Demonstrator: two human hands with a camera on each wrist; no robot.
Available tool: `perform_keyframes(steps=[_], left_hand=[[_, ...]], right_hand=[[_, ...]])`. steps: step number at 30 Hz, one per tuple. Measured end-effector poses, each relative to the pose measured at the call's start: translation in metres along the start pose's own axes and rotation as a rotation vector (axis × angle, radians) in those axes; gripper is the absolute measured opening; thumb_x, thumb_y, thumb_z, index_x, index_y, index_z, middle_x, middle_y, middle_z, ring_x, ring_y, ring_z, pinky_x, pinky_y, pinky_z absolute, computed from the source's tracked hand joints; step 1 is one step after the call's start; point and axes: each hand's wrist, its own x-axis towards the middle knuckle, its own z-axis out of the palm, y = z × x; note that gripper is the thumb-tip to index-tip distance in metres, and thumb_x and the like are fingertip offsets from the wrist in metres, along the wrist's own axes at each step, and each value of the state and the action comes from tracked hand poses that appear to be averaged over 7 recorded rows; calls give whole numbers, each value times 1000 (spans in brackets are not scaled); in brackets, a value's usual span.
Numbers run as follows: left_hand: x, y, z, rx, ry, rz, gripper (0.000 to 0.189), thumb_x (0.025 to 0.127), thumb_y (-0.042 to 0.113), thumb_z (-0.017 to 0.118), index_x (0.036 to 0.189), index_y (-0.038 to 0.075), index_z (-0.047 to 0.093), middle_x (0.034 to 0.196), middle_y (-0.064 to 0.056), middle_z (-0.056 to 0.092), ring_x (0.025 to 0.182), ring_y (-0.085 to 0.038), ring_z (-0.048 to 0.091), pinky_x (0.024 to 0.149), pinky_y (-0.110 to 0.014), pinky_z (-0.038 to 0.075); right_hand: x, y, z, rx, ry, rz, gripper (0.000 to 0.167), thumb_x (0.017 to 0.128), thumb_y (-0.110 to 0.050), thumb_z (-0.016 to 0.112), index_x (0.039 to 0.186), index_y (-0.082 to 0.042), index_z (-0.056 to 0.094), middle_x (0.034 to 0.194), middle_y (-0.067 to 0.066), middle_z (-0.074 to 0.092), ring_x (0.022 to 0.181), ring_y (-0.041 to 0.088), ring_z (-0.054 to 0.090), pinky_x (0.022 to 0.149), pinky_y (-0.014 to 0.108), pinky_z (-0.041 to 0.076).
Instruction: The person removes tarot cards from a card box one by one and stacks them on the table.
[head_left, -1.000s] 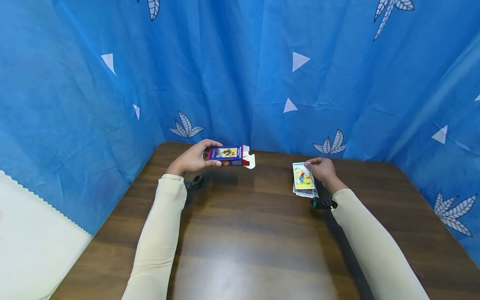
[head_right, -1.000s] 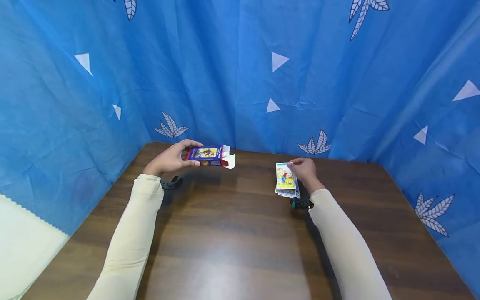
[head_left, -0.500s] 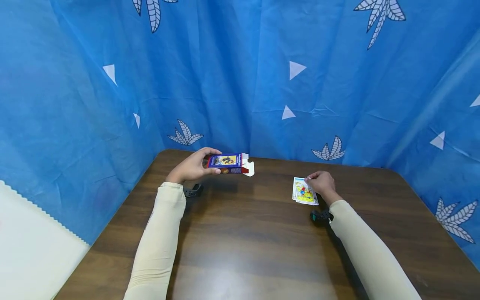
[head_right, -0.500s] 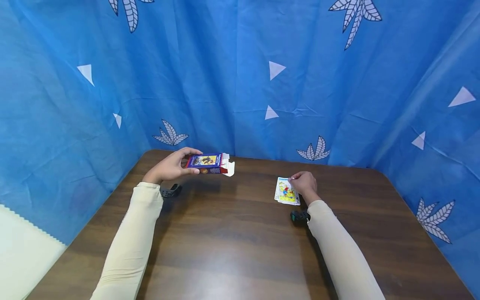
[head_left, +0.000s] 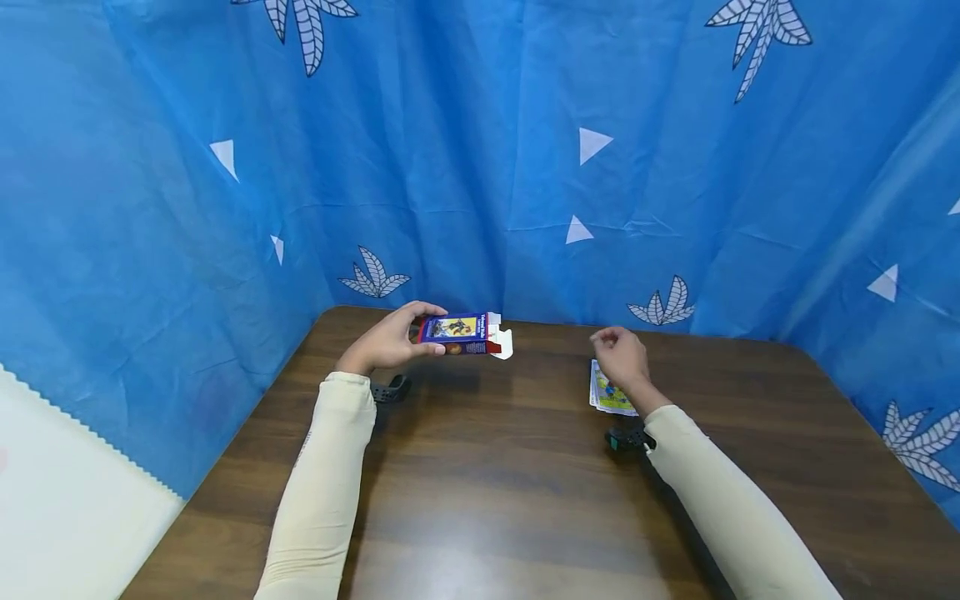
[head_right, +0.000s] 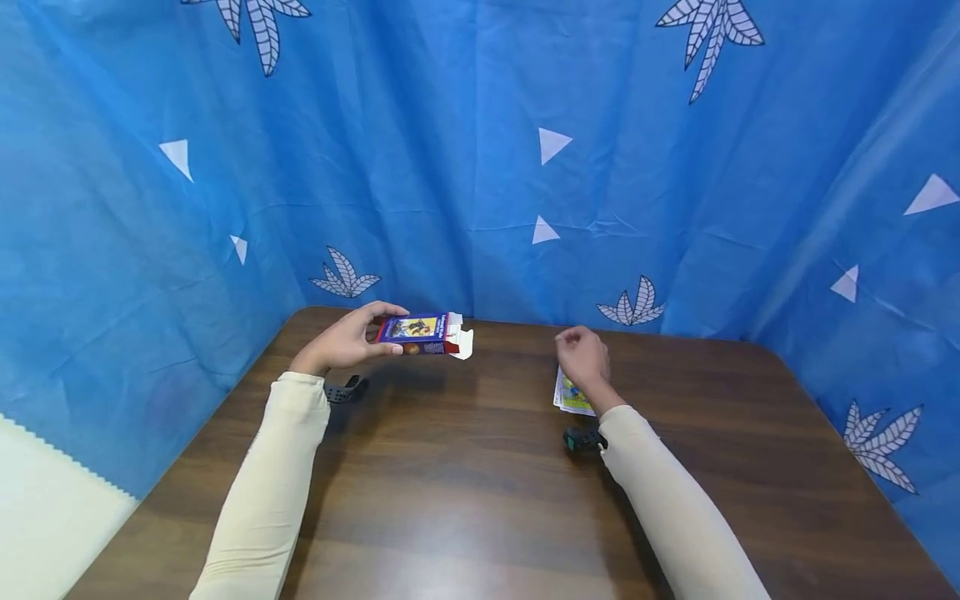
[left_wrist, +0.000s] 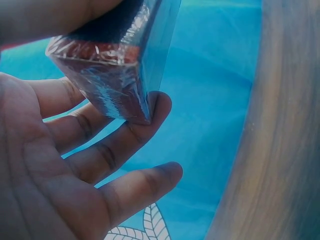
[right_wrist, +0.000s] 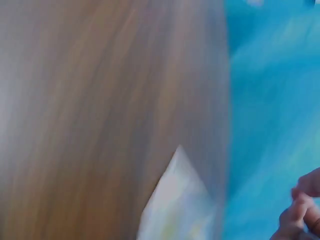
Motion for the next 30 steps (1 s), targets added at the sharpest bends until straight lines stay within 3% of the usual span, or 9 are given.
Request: perform_keyframes(steps=[3,5,8,11,15,18,24,30], left_hand=[[2,3,-6,14,5,-4,67,84,37,78,139,14,48,136,-13,49,117,-32,51,103,-51,46],[6,7,-10,24,11,7,67,84,36,78,140,14,48,136,-13,49,117,-32,50,103,-52,46],[13,12,-15,39,12,19,69,84,39,77,141,15,47,138,-14,47,119,-32,49,105,-53,45],[17,16,-17,46,8,18,70,84,42,77,141,15,46,140,-14,46,121,-32,48,105,-52,44],[16,19,-18,39,12,2,69,84,39,78,141,15,47,140,-13,46,121,-32,48,106,-53,43],[16,19,-18,28,15,4,68,84,38,78,140,15,47,140,-13,46,120,-32,48,106,-53,43],[17,19,-20,31,9,5,69,84,39,77,141,15,46,140,-13,46,121,-32,47,106,-53,43],[15,20,-20,24,13,-5,68,84,38,78,140,15,46,140,-12,46,121,-31,47,105,-51,44]], right_hand=[[-4,-45,8,208,-48,-131,30,100,-28,57,111,-3,67,100,16,66,84,20,56,72,31,45],[-7,-74,10,337,-105,-176,30,98,-28,60,111,-2,67,98,15,67,83,14,57,72,28,43],[-8,-108,10,458,-211,-141,30,97,-29,62,112,-3,66,97,13,68,76,10,54,65,25,41],[-9,-127,9,456,-341,-34,34,96,-36,62,114,-7,65,100,9,67,64,12,45,53,25,35],[-10,-135,14,392,-501,88,43,94,-46,62,116,-10,63,100,6,71,52,14,36,45,24,27],[-10,-137,19,378,-556,126,45,93,-48,63,114,-8,63,89,3,74,47,10,33,42,24,24],[-14,-142,25,436,-580,151,30,98,-36,59,99,-7,63,74,-1,69,43,6,29,40,22,22],[-15,-139,25,469,-536,148,25,97,-32,62,91,-7,62,69,-3,65,42,5,29,39,21,23]])
